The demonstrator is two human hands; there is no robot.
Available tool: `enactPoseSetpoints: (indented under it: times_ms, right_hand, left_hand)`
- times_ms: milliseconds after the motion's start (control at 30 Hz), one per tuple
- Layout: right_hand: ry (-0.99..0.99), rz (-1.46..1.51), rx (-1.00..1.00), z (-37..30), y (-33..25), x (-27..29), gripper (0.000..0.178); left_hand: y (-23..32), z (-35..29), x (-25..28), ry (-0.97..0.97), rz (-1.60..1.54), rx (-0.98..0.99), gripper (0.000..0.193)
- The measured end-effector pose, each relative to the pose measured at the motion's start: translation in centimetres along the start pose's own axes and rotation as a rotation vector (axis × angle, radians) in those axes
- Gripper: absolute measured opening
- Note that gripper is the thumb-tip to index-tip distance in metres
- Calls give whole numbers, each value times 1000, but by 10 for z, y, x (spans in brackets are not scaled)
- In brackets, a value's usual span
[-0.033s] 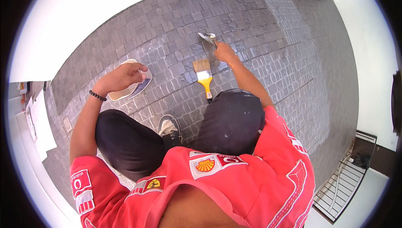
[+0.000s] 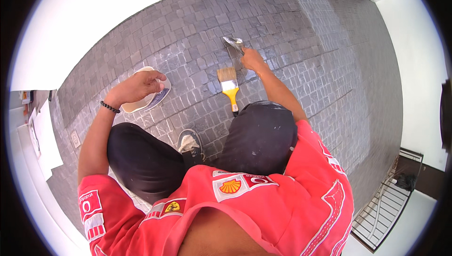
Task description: The person sits on a tiled floor and applies a white grout-like substance into the gaps between tiles using a yellow brush and a metal trowel. They repeatedly dip the brush into a container and spread the material along the grout lines, occasionally switching to the trowel to smooth or fill the gaps.
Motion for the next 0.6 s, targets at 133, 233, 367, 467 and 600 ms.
enactPoseSetpoints:
  times_ms: [133,233,367,467,600]
  right_hand:
    - [-10,-14,9,2,-2,-3,47]
    - [-24,-25,-1,0,-1,-7,46]
    - [-5,-45,15,0,-1,-5,49]
    - [-15,-28,-14,3,2,-4,52]
    - [1,-2,47,7,2,-5,54]
  left_hand:
    - [-6,-2,0,-6,2,8,49]
    - [-8,-2,1,-6,-19,37,50]
    - [-2,-2,2,5,29,1,50]
    - [-3,-4,1,-8,5,26,50]
    - [-7,-5,1,30,0,14,49]
Point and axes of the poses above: each hand's wrist, its own z-axis towards the middle knuckle, its own x-axis out of the back of the hand, y = z × x, the point moved 6 cm from there along z, towards the middle knuckle, and after that the axes turned 9 degrees about -x, right-handed, at the moved point
